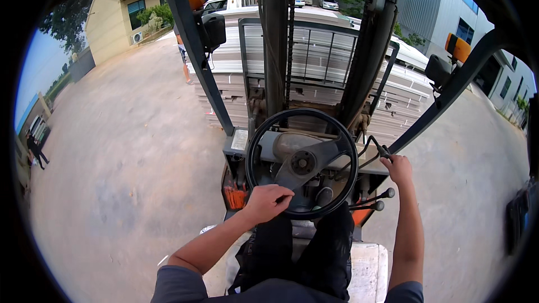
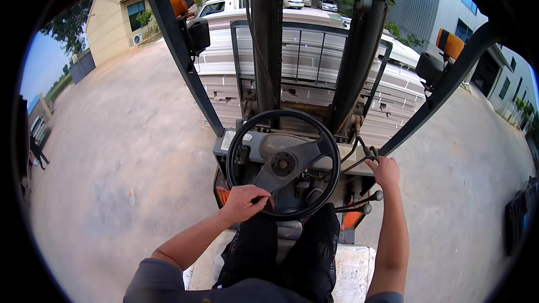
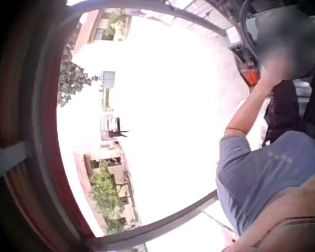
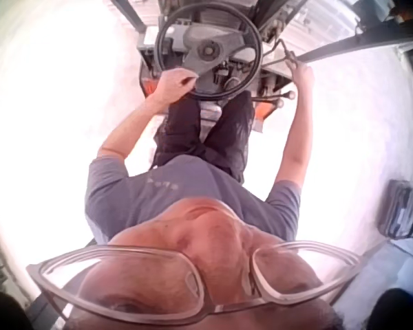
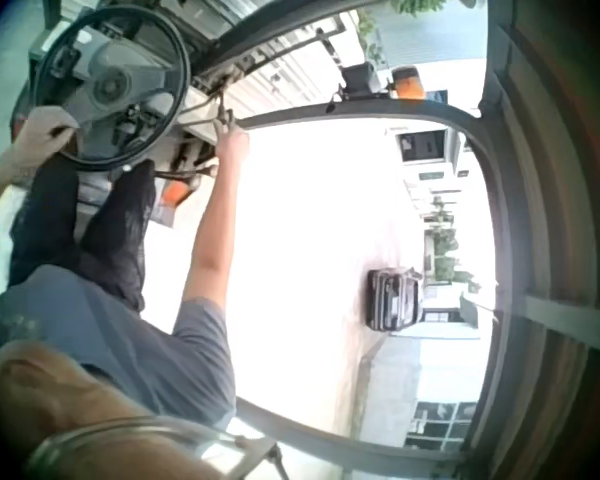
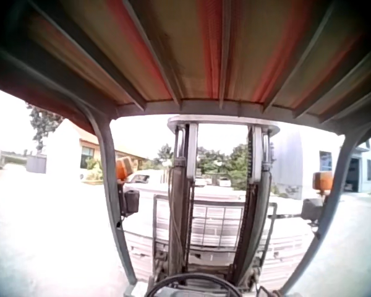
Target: The person operates a forklift by using the steering wheel and control levers to navigate through an outdoor industrial yard, past a truck and pallets, and into a workshop building.
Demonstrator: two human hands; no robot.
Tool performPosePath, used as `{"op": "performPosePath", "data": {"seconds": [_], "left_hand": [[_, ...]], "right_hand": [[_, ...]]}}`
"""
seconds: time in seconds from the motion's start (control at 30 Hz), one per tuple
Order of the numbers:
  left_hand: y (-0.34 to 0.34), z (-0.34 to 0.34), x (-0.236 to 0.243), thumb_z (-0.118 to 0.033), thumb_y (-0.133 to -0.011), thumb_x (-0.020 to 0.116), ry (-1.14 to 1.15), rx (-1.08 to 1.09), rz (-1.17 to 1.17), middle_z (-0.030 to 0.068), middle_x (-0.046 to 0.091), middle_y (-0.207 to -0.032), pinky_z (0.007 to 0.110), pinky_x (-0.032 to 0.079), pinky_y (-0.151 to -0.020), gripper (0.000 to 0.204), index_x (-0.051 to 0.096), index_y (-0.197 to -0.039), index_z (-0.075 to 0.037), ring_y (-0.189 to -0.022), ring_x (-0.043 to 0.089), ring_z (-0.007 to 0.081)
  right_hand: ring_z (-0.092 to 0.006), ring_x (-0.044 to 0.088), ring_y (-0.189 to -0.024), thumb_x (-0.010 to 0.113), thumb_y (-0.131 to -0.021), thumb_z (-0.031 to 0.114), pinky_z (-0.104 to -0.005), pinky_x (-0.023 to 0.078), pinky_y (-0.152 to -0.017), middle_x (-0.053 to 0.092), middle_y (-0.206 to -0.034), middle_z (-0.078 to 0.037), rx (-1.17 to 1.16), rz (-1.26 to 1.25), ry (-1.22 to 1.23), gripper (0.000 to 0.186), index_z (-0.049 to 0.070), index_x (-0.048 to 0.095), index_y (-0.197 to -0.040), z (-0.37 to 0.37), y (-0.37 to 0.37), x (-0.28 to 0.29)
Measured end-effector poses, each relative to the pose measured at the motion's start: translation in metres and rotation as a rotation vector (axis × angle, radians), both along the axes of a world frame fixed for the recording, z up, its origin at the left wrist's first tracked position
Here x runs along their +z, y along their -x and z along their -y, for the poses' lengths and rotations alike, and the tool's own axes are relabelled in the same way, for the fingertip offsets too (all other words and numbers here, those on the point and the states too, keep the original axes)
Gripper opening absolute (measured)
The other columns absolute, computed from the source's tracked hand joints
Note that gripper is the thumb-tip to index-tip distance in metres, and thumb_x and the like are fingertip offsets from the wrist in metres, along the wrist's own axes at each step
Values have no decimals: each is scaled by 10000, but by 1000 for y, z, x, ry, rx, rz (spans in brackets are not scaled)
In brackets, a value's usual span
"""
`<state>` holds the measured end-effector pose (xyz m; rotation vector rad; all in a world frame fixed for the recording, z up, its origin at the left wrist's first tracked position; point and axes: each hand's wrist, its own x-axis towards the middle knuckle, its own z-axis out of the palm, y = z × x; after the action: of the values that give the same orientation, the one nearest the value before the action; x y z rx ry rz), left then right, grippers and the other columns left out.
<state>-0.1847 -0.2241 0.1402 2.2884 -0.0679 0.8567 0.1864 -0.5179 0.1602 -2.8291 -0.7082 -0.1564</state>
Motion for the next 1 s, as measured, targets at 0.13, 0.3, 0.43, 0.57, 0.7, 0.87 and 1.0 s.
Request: {"op": "performPosePath", "data": {"seconds": [0.13, 0.3, 0.43, 0.57, 0.7, 0.87, 1.0], "left_hand": [[-31, -81, 27, -94, -939, 698, 364, 330, 7, 89, 713, -763, 286, 527, -634, 120, 729, -1017, -9, -680, 683, 136], [-51, -25, 13, -76, -949, 689, 463, 514, 81, 69, 702, -726, 273, 519, -630, 105, 724, -1015, -2, -668, 669, 110], [-54, 105, -13, -39, -864, 743, 113, 169, -29, 98, 712, -763, 323, 558, -653, 91, 733, -955, -43, -705, 718, 226], [-187, 155, 3, -160, -894, 691, -149, -32, -53, 116, 685, -737, 434, 548, -634, 62, 679, -870, -104, -708, 697, 321], [-284, 54, 47, -217, -933, 631, -253, 363, -152, 149, 728, -799, 497, 569, -718, 137, 707, -916, -105, -776, 718, 375], [-208, -75, 78, -248, -942, 659, -215, 598, -52, 116, 749, -854, 467, 562, -739, 166, 735, -1015, -120, -842, 725, 346], [-103, -64, 74, -183, -932, 690, 64, 646, -96, 111, 710, -769, 418, 544, -663, 120, 729, -1027, -120, -705, 703, 302]], "right_hand": [[-421, 690, -918, 673, -926, 574, -532, 542, -802, 733, -888, -229, 35, -6, -15, 547, 38, 785, -931, -21, -7, 3], [-421, 720, -846, 673, -911, 625, -516, 564, -767, 738, -827, -230, -56, 6, 7, 626, 14, 779, -825, -7, -32, 13], [-410, 733, -830, 659, -901, 678, -503, 573, -756, 742, -824, -224, -127, 13, 10, 684, 14, 780, -787, 11, -48, 8], [-396, 742, -866, 647, -874, 744, -496, 577, -771, 754, -840, -210, -143, -16, 5, 748, 13, 778, -783, 3, -36, 5], [-397, 742, -889, 630, -870, 772, -491, 578, -780, 754, -849, -210, -161, -12, 15, 775, 16, 770, -768, -2, -25, -16], [-402, 743, -852, 657, -841, 783, -490, 585, -743, 754, -824, -200, -190, -28, -11, 776, 19, 771, -777, 4, -42, 9], [-399, 744, -824, 668, -827, 789, -487, 587, -724, 751, -811, -200, -204, 51, -41, 778, 20, 769, -756, -7, -47, 41]]}}
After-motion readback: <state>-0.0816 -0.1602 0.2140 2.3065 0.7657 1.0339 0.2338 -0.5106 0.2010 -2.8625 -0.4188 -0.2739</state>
